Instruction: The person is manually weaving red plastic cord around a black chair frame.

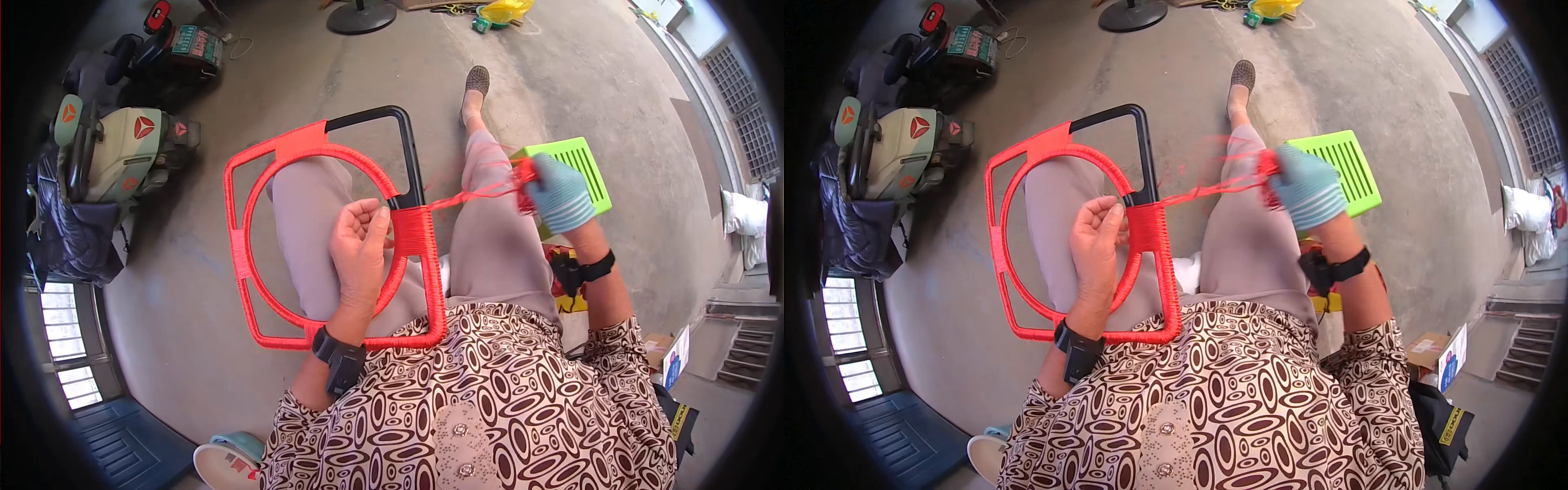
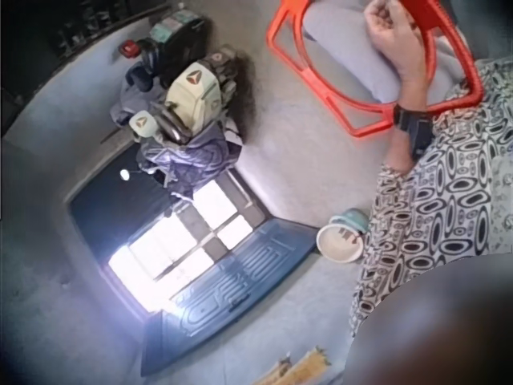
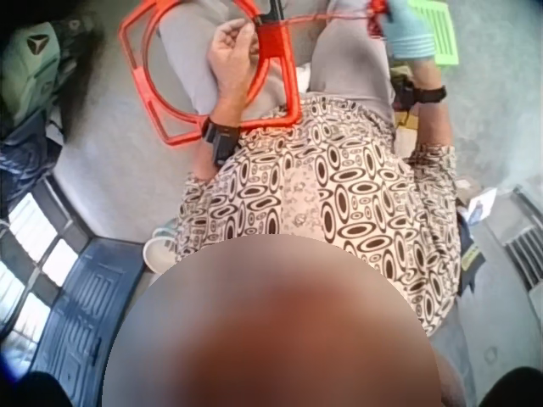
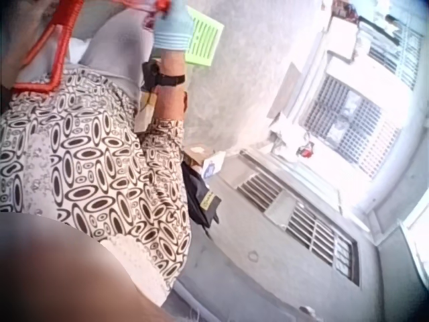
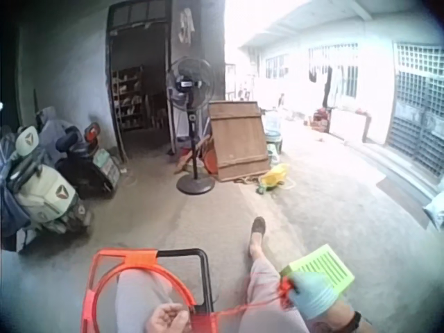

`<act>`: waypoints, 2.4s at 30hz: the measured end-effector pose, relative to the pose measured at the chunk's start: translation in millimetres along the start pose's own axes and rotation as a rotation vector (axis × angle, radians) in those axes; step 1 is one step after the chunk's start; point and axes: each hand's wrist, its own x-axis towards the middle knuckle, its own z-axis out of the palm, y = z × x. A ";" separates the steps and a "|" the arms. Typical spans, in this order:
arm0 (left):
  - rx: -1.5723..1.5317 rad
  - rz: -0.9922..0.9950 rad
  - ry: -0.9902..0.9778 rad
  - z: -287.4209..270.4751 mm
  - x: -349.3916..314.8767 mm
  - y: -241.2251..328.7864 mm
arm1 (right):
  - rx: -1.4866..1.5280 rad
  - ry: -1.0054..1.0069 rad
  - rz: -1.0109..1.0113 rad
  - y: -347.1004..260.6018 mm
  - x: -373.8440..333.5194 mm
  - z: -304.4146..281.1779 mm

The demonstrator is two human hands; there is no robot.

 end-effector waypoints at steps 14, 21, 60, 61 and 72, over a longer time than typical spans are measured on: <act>-0.091 -0.125 -0.100 0.4 1.1 6.3 | 1.186 -0.198 0.845 11.8 -12.8 12.0; -0.419 -0.232 -0.155 -1.5 6.0 1.2 | 1.729 -0.817 0.632 -86.9 -14.4 61.4; -0.290 -0.263 -0.189 4.4 7.3 -1.0 | 0.155 0.005 -0.314 -117.7 36.0 -1.7; -0.318 -0.227 -0.155 7.7 5.8 6.4 | 0.156 0.009 -0.314 -130.9 39.1 1.7; -0.179 0.023 -0.056 -4.1 8.3 -13.7 | 1.281 -0.184 0.381 -91.6 18.8 22.8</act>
